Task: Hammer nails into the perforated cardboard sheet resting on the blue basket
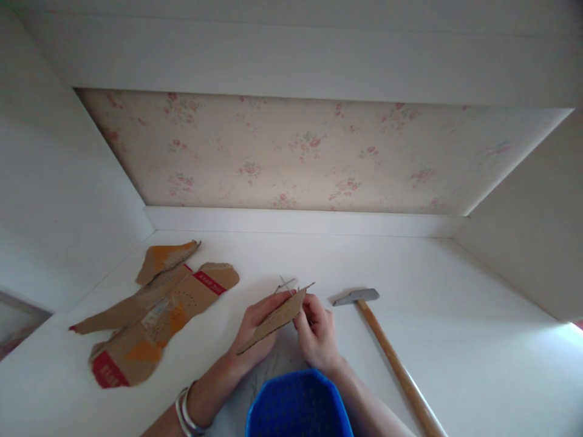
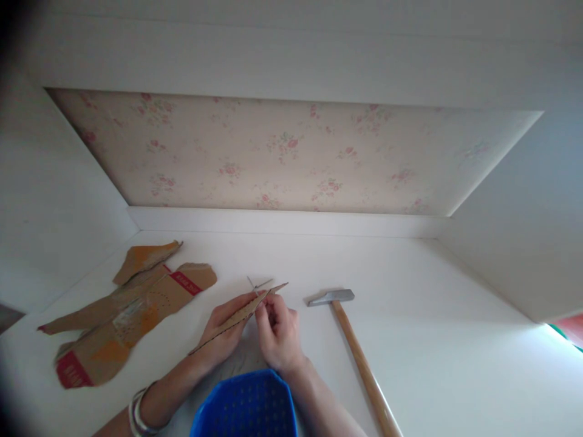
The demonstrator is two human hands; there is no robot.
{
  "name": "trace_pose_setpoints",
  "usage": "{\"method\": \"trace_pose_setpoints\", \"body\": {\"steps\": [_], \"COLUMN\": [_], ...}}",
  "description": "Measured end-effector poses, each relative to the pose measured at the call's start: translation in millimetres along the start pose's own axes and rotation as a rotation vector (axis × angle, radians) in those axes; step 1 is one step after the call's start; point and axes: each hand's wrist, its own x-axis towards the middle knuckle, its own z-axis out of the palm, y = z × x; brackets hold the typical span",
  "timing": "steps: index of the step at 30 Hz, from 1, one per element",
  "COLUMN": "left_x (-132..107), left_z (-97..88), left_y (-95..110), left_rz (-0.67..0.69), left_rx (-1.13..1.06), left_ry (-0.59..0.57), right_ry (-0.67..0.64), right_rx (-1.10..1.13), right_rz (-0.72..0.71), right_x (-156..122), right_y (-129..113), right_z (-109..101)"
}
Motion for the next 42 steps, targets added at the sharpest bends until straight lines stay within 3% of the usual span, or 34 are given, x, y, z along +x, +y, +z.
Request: {"method": "trace_pose_setpoints", "body": {"steps": [8, 12, 17, 19, 25, 30, 36, 42], "left_x": [-2.0, -0.3, 7.5, 11.1, 17.9, 14.8, 14.4, 13.0], "left_z": [1.7, -0.4, -9.3, -12.0, -9.6, -10.3, -12.9, -20.5], "left_y": [0.9, -1.2, 16.1, 21.1, 12.4, 4.1, 16.8, 44.9], "left_rz": [-0.019, -0.016, -0.381, -0.449, -0.353, -0.354, -0.353, -0.227], "left_rx": [0.01, 0.11, 0.275, 0.257, 0.036, -0.072, -0.095, -0.32], "left_ry": [0.052, 0.217, 0.499, 0.561, 0.651, 0.702, 0.712, 0.862], "right_ry": [0.093, 0.075, -0.034, -0.05, -0.07, -0.142, -0.131, -0.057], "right_rx": [-0.085, -0.128, -0.235, -0.317, -0.604, -0.7, -0.614, -0.421], "right_rz": [-0.055, -0.102, -0.125, -0.076, 0.136, 0.203, 0.259, 0.321], "right_x": [6.2, 5.0, 1.6, 4.0, 17.2, 19.5, 20.9, 24.1], "right_y": [-9.3, -8.8, -1.7, 1.7, 8.8, 9.5, 11.9, 22.7], "right_z": [-1.0, -1.9, -1.7, -1.7, -4.0, -1.2, -3.8, -10.2]}}
